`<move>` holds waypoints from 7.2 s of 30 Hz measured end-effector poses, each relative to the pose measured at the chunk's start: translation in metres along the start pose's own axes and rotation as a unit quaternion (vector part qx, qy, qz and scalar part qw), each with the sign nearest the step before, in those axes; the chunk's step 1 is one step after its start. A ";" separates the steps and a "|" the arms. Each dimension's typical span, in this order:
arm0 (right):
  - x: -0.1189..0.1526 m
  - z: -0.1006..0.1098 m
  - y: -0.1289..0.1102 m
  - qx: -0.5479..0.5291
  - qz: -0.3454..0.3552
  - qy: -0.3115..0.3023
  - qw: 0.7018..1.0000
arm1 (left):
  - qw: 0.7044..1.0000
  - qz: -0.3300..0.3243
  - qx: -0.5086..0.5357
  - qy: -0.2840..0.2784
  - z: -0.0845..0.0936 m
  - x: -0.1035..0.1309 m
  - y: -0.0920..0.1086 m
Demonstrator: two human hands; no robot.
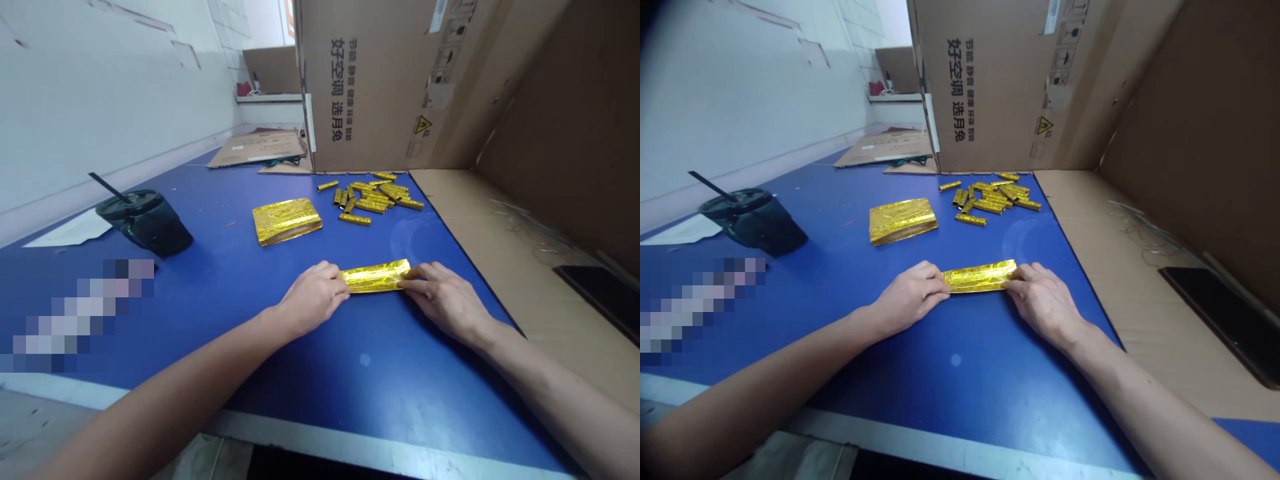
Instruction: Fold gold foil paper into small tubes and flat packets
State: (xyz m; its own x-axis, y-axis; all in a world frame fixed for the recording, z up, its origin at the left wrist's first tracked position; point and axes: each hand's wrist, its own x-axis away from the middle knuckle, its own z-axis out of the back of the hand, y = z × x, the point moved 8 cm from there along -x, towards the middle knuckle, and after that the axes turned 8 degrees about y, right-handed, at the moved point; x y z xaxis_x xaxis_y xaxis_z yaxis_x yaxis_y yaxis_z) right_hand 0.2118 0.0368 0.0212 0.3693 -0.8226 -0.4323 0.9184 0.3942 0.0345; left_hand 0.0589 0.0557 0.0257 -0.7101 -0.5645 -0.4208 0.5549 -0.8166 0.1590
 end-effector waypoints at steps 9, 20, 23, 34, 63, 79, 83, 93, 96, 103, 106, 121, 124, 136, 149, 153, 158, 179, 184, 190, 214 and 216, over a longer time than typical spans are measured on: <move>0.000 -0.009 0.016 -0.067 -0.058 -0.029 0.996 | 0.994 -0.104 -0.034 -0.010 -0.008 0.006 0.033; 0.001 -0.002 0.040 -0.138 -0.164 0.039 0.976 | 0.992 -0.077 -0.017 -0.101 -0.010 0.006 0.021; 0.000 -0.007 0.037 -0.116 -0.140 0.007 0.983 | 0.993 -0.054 0.010 -0.104 -0.005 0.005 0.024; -0.002 -0.009 0.024 -0.100 -0.103 -0.047 0.988 | 0.998 0.049 -0.005 -0.046 -0.007 0.003 0.004; 0.004 0.048 0.008 -0.206 -0.046 0.239 0.948 | 0.959 0.031 0.069 0.272 0.044 0.006 -0.005; 0.009 0.025 -0.045 -0.190 0.108 -0.075 0.973 | 0.991 -0.032 0.033 -0.130 0.000 0.006 0.006; 0.009 0.018 -0.039 -0.205 0.065 -0.112 0.970 | 0.990 -0.026 0.053 -0.127 0.001 0.005 0.005; 0.009 0.015 -0.025 -0.187 -0.017 -0.166 0.968 | 0.984 0.032 0.120 -0.124 0.000 0.004 -0.005; 0.014 0.015 -0.026 -0.178 -0.014 -0.174 0.968 | 0.981 0.038 0.132 -0.135 0.001 0.003 -0.005; 0.018 0.025 -0.044 -0.083 0.071 -0.115 0.987 | 0.960 0.029 0.163 -0.227 -0.002 0.010 0.008; 0.020 0.024 -0.046 -0.065 0.081 -0.116 0.988 | 0.951 0.074 0.195 -0.227 -0.001 0.010 0.004; 0.025 0.022 -0.049 -0.051 0.093 -0.141 0.984 | 0.952 0.222 0.207 0.031 0.011 0.003 -0.039; 0.024 0.023 -0.048 -0.062 0.089 -0.129 0.986 | 0.964 0.190 0.186 0.026 0.017 0.001 -0.031; 0.014 0.020 -0.033 -0.114 0.057 -0.101 0.987 | 0.948 0.204 0.245 -0.019 0.014 0.001 -0.025; 0.007 0.005 -0.025 -0.155 0.007 -0.132 0.979 | 0.962 0.177 0.199 -0.062 0.004 0.005 -0.014; 0.006 0.001 -0.022 -0.185 -0.033 -0.148 0.971 | 0.959 0.179 0.209 -0.073 0.004 0.006 -0.012; 0.006 -0.002 -0.020 -0.232 -0.065 -0.166 0.956 | 0.960 0.183 0.190 -0.091 0.003 0.009 -0.011; 0.002 0.004 -0.019 -0.387 -0.072 -0.224 0.892 | 0.972 0.162 0.159 -0.058 0.001 0.007 -0.006; 0.005 -0.003 -0.018 -0.356 -0.090 -0.237 0.899 | 0.970 0.175 0.152 -0.067 -0.001 0.008 -0.007; 0.008 -0.013 -0.007 -0.284 -0.136 -0.202 0.927 | 0.972 0.174 0.142 -0.066 -0.001 0.008 -0.005; 0.000 -0.015 -0.007 -0.131 -0.154 -0.212 0.956 | 0.986 0.139 0.051 -0.079 -0.005 0.007 0.002; -0.001 -0.014 -0.007 -0.122 -0.160 -0.202 0.959 | 0.986 0.137 0.046 -0.081 -0.005 0.007 0.003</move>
State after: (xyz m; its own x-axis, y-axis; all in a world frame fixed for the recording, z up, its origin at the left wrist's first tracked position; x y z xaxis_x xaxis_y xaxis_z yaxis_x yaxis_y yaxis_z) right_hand 0.2030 0.0403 0.0085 0.1453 -0.9894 0.0009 0.9517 0.1395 -0.2736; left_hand 0.0576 0.0503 0.0188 -0.6032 -0.7712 -0.2034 0.6994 -0.6340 0.3300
